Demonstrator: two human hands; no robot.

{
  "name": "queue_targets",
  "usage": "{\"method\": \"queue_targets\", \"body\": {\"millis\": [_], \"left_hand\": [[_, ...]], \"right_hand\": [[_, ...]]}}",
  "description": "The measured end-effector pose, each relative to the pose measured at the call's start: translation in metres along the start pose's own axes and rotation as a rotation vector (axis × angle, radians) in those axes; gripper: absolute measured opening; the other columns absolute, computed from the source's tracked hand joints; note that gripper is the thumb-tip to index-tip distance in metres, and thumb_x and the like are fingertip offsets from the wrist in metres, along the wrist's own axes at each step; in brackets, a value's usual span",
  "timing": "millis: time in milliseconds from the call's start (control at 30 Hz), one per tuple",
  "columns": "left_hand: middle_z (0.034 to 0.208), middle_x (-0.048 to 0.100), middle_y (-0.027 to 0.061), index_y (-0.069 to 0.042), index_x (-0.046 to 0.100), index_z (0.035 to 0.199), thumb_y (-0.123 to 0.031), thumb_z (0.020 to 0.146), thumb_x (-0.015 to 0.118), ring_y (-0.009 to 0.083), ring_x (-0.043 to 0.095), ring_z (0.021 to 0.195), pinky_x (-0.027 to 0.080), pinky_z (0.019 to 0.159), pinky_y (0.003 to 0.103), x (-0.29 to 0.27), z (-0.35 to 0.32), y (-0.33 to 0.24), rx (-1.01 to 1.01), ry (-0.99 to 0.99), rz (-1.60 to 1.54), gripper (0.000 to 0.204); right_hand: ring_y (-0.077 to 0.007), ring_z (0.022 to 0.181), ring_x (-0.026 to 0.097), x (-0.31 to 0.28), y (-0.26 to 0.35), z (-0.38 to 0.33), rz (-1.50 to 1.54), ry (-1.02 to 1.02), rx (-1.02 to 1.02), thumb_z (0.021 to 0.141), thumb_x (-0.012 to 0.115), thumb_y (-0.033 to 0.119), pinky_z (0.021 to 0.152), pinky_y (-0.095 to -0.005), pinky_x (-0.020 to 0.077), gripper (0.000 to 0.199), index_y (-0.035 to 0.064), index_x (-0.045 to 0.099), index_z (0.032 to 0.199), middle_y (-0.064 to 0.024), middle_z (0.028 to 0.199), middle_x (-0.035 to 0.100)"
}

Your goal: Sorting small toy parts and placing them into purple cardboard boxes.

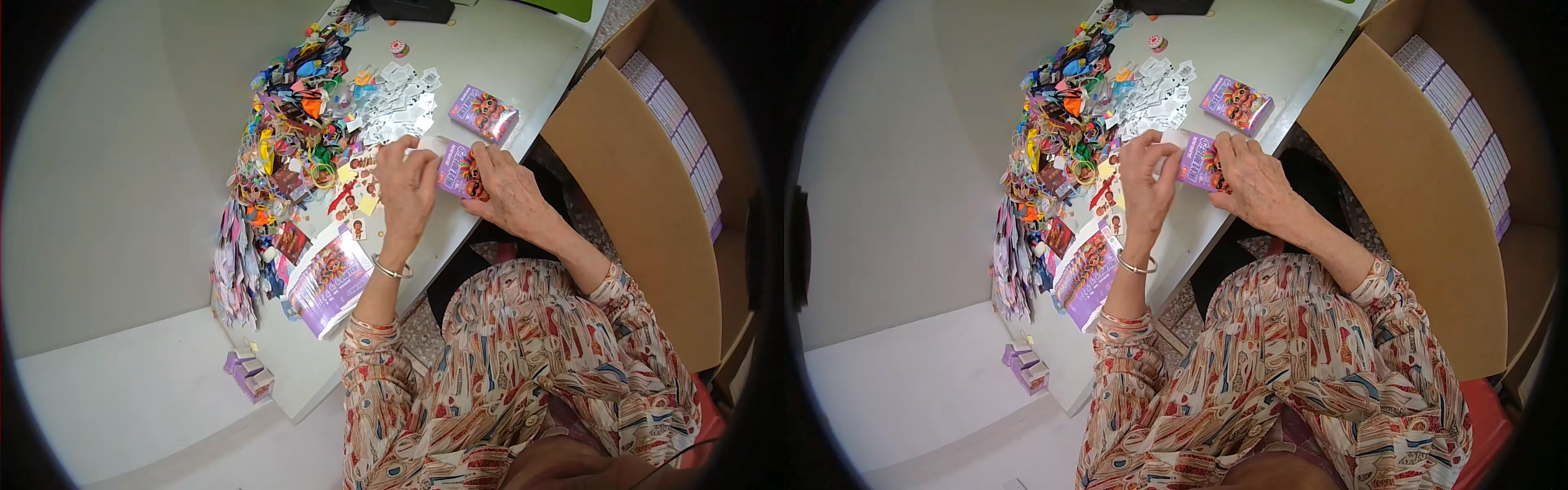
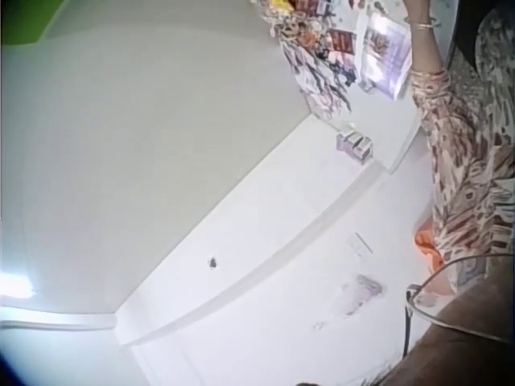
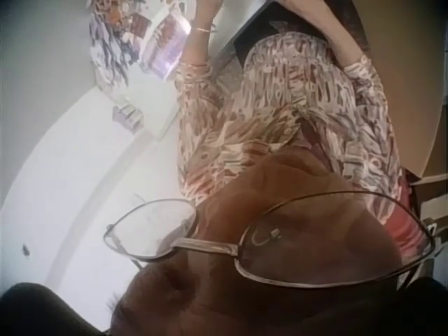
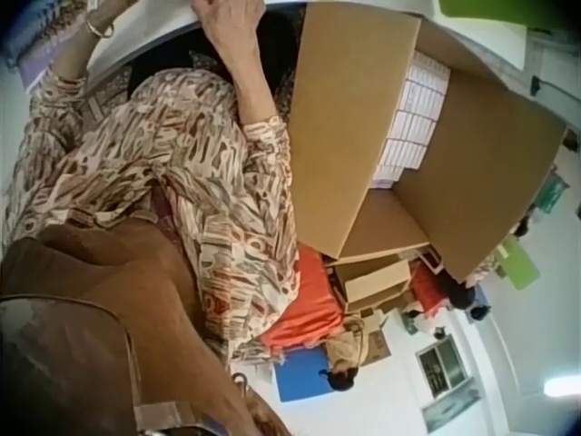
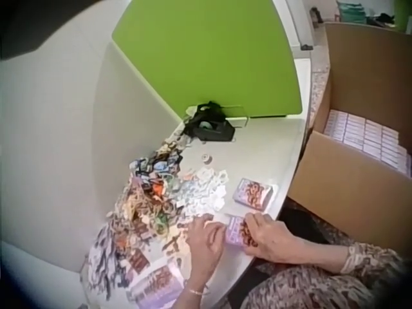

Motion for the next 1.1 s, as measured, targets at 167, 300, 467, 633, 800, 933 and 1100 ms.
{"method": "queue_targets", "body": {"millis": [167, 300, 467, 633, 800, 933, 1100], "left_hand": [[0.092, 0.061, 0.0142, 0.002, 0.068, 0.092, -0.009, 0.083, 0.062, 0.0264, 0.053, 0.088, 0.042, 0.082, 0.035, 0.016, -0.002, 0.036, -0.322, 0.523, -0.468, 0.015], [0.104, 0.063, 0.0080, 0.004, 0.066, 0.103, -0.006, 0.089, 0.060, 0.0116, 0.056, 0.087, 0.047, 0.083, 0.026, 0.008, -0.004, 0.029, -0.352, 0.705, -0.637, 0.019], [0.098, 0.065, 0.0033, -0.001, 0.066, 0.106, -0.009, 0.090, 0.062, 0.0107, 0.058, 0.091, 0.047, 0.081, 0.026, -0.026, -0.004, 0.035, -0.444, 0.253, -0.759, 0.018], [0.078, 0.066, 0.0003, -0.001, 0.070, 0.096, -0.012, 0.090, 0.064, 0.0078, 0.058, 0.070, 0.046, 0.063, 0.025, -0.079, -0.023, 0.136, -0.587, -0.168, -0.492, 0.014], [0.074, 0.066, 0.0172, 0.003, 0.067, 0.082, -0.025, 0.078, 0.071, 0.0279, 0.062, 0.068, 0.048, 0.066, 0.038, -0.123, -0.071, 0.244, -0.623, -0.220, 0.216, 0.028], [0.073, 0.064, 0.0189, 0.003, 0.063, 0.076, -0.030, 0.074, 0.074, 0.0352, 0.062, 0.070, 0.049, 0.069, 0.043, -0.106, -0.078, 0.262, -0.570, -0.192, 0.594, 0.035], [0.072, 0.065, 0.0175, 0.003, 0.065, 0.081, -0.026, 0.073, 0.075, 0.0310, 0.064, 0.069, 0.049, 0.065, 0.039, -0.094, -0.077, 0.269, -0.553, -0.296, 0.673, 0.032]], "right_hand": [[-0.0381, 0.103, 0.055, 0.003, 0.006, -0.002, -0.012, 0.065, -0.022, 0.067, 0.077, 0.015, 0.081, -0.0421, 0.0497, 0.074, -0.0050, 0.036, 0.126, -0.0216, 0.110, 0.052], [-0.0383, 0.105, 0.054, 0.009, 0.010, 0.000, -0.010, 0.049, -0.025, 0.067, 0.077, 0.013, 0.083, -0.0421, 0.0488, 0.076, -0.0040, 0.036, 0.129, -0.0212, 0.114, 0.051], [-0.0385, 0.105, 0.054, 0.018, 0.011, 0.010, 0.108, 0.033, -0.057, 0.069, 0.076, 0.017, 0.087, -0.0424, 0.0461, 0.077, -0.0038, 0.035, 0.131, -0.0220, 0.115, 0.051], [-0.0379, 0.104, 0.055, 0.024, 0.002, 0.011, 0.244, -0.038, -0.026, 0.072, 0.075, 0.023, 0.088, -0.0409, 0.0450, 0.076, -0.0050, 0.035, 0.131, -0.0215, 0.113, 0.051], [-0.0367, 0.100, 0.056, 0.035, 0.007, 0.014, 0.290, -0.055, -0.046, 0.074, 0.074, 0.022, 0.087, -0.0406, 0.0453, 0.074, -0.0047, 0.035, 0.131, -0.0211, 0.113, 0.051], [-0.0364, 0.100, 0.056, 0.038, 0.006, 0.012, 0.350, -0.054, -0.038, 0.075, 0.074, 0.022, 0.088, -0.0404, 0.0450, 0.071, -0.0036, 0.035, 0.129, -0.0216, 0.114, 0.051], [-0.0372, 0.107, 0.053, 0.042, 0.002, 0.009, 0.335, -0.055, -0.061, 0.076, 0.073, 0.021, 0.091, -0.0402, 0.0446, 0.072, -0.0030, 0.033, 0.131, -0.0222, 0.117, 0.048]]}}
Point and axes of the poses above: each hand's wrist, its own z-axis towards the middle knuckle, its own x-axis out of the palm, y = z × x, the point moved 4 cm from there along z, towards the middle knuckle
